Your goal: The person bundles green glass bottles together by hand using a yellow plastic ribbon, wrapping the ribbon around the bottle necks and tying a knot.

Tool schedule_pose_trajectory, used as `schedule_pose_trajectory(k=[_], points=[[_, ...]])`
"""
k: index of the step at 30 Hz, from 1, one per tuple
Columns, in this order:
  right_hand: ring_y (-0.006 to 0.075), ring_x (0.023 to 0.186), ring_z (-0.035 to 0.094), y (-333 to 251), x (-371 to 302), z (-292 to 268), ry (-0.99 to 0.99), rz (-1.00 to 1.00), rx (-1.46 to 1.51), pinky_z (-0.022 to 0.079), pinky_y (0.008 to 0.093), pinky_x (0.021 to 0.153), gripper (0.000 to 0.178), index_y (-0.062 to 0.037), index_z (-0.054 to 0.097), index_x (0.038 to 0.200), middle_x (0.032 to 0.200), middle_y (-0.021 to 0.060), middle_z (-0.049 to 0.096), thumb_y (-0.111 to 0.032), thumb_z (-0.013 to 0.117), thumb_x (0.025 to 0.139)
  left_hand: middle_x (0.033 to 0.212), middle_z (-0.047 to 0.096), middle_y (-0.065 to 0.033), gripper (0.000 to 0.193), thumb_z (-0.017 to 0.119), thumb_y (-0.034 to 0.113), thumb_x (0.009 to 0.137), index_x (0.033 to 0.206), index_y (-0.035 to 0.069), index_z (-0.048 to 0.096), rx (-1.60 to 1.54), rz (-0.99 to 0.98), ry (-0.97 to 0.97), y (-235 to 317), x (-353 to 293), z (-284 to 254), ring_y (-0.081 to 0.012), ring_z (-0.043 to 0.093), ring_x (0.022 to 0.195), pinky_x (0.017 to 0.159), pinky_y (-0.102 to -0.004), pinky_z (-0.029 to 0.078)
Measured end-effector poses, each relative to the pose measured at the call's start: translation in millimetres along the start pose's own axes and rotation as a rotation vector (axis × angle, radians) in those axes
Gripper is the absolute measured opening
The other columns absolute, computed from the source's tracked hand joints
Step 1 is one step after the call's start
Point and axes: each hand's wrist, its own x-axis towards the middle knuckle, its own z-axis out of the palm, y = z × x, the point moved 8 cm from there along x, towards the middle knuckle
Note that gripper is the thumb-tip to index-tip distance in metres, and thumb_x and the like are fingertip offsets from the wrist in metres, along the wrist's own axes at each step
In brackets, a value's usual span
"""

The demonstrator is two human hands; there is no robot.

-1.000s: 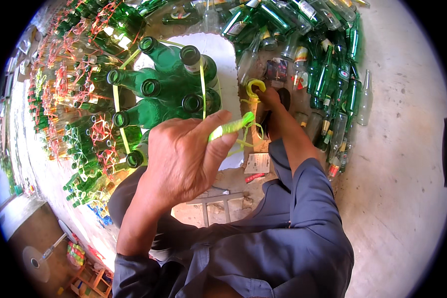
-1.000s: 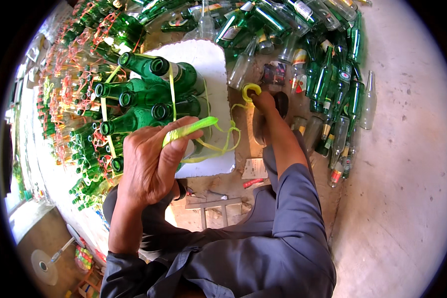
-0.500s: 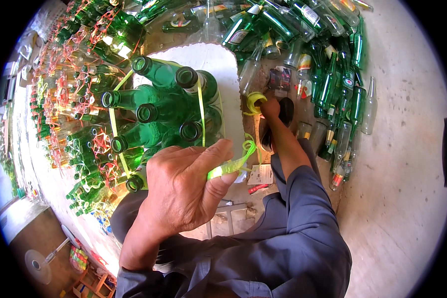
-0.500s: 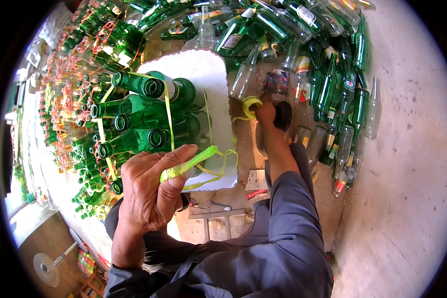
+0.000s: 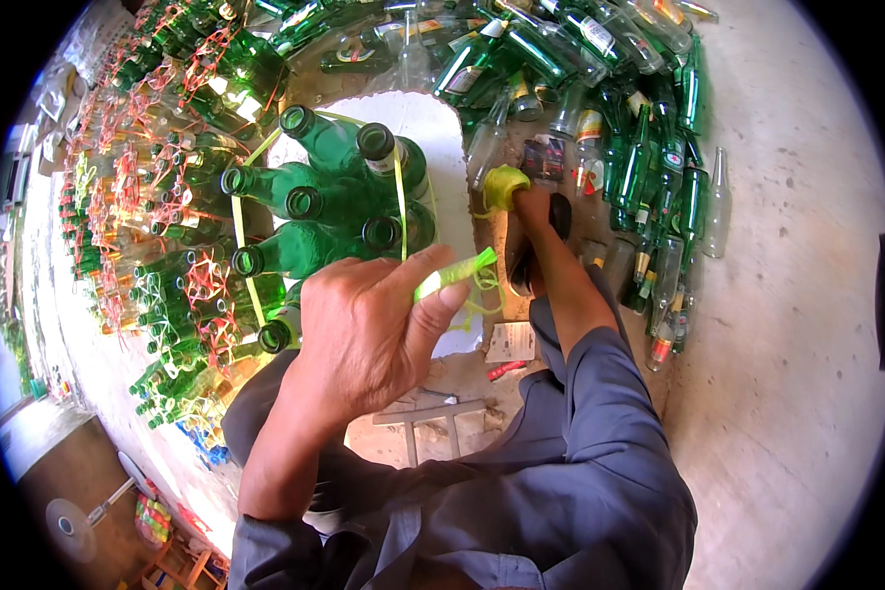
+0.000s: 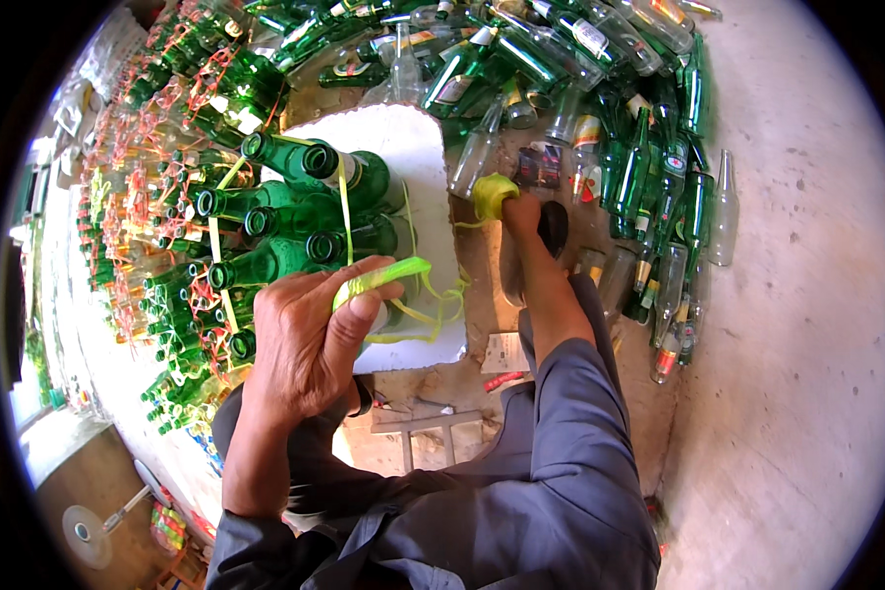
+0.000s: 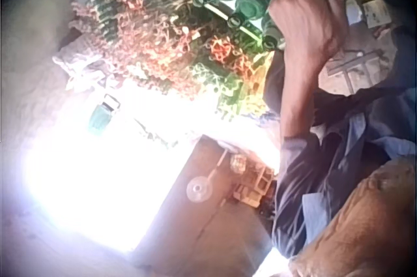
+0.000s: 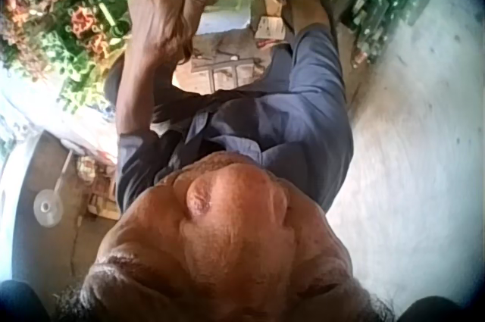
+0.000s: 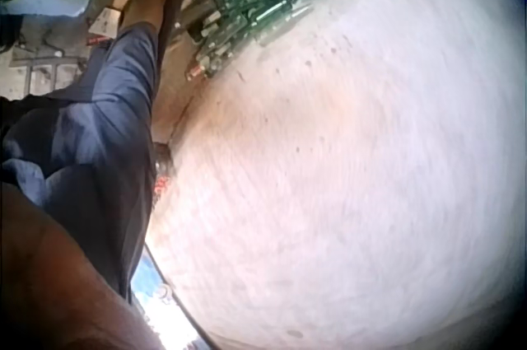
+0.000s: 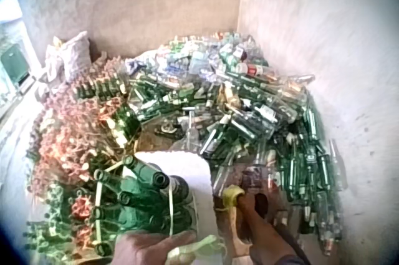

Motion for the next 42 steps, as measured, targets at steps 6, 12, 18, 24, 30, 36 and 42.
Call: schedule_pose_trajectory(k=[6,12,18,24,30,36,42], points=[[0.0242,0.059,0.062,-20,-13,-26,-0.094,0.28,0.523,0.044,0.0349,0.047,0.017,-0.0007,0.067,0.093,0.08,0.0102,0.067,-0.008,0.057,0.082,0.069,0.065,-0.0137,0.04,0.047,0.036,0.101,0.103,0.005,0.072,0.003,-0.036,0.042,0,-4,-2,-0.033,0.063,0.062,0.06,-0.0405,0.048],[0.0188,0.061,0.063,-63,-4,-69,-0.189,0.332,1.01,0.042,0.0245,0.044,0.016,-0.0048,0.065,0.102,0.082,0.01,0.067,-0.009,0.057,0.089,0.064,0.062,-0.0137,0.043,0.044,0.041,0.101,0.094,0.011,0.073,0.001,-0.09,-0.008,1,-2,1,-0.0348,0.062,0.062,0.059,-0.0429,0.047],[0.0216,0.071,0.066,-128,-35,-130,-0.114,-0.005,0.318,0.053,0.034,0.059,0.026,-0.0006,0.066,0.103,0.085,0.0116,0.07,-0.015,0.062,0.082,0.071,0.069,-0.0116,0.056,0.035,0.051,0.101,0.093,0.012,0.074,0.05,-0.125,0.004,-8,-3,7,-0.0335,0.066,0.07,0.065,-0.0418,0.049],[0.0411,0.088,0.067,-171,-83,-151,0.011,-0.315,-0.263,0.053,0.047,0.078,0.022,-0.0041,0.07,0.093,0.09,0.0233,0.069,-0.013,0.062,0.075,0.088,0.075,-0.0048,0.064,0.03,0.056,0.101,0.101,0.01,0.074,0.008,-0.09,0.0,-10,-1,8,-0.0293,0.069,0.081,0.074,-0.0374,0.052],[0.0435,0.086,0.066,-222,-134,-159,0.012,-0.383,-0.222,0.052,0.0499,0.078,0.023,0.0008,0.068,0.09,0.088,0.0263,0.067,-0.013,0.061,0.074,0.093,0.074,-0.0063,0.066,0.028,0.057,0.101,0.103,0.009,0.073,0.074,-0.066,-0.044,-8,-3,11,-0.0315,0.068,0.089,0.081,-0.0391,0.052],[0.0455,0.086,0.065,-232,-148,-172,0.083,-0.322,-0.125,0.052,0.0502,0.076,0.021,0.0023,0.068,0.085,0.085,0.0277,0.067,-0.014,0.061,0.074,0.093,0.074,-0.0085,0.067,0.026,0.056,0.102,0.109,0.007,0.071,-0.052,-0.041,-0.031,-6,-3,14,-0.03,0.068,0.089,0.083,-0.0377,0.051],[0.0374,0.066,0.067,-189,-118,-195,0.193,-0.103,0.214,0.052,0.0448,0.057,0.022,0.0064,0.068,0.09,0.078,0.0242,0.067,-0.009,0.06,0.076,0.096,0.072,-0.0148,0.072,0.027,0.056,0.103,0.113,-0.002,0.067,-0.355,0.001,0.02,-3,-3,7,-0.0231,0.064,0.086,0.085,-0.0349,0.049]])
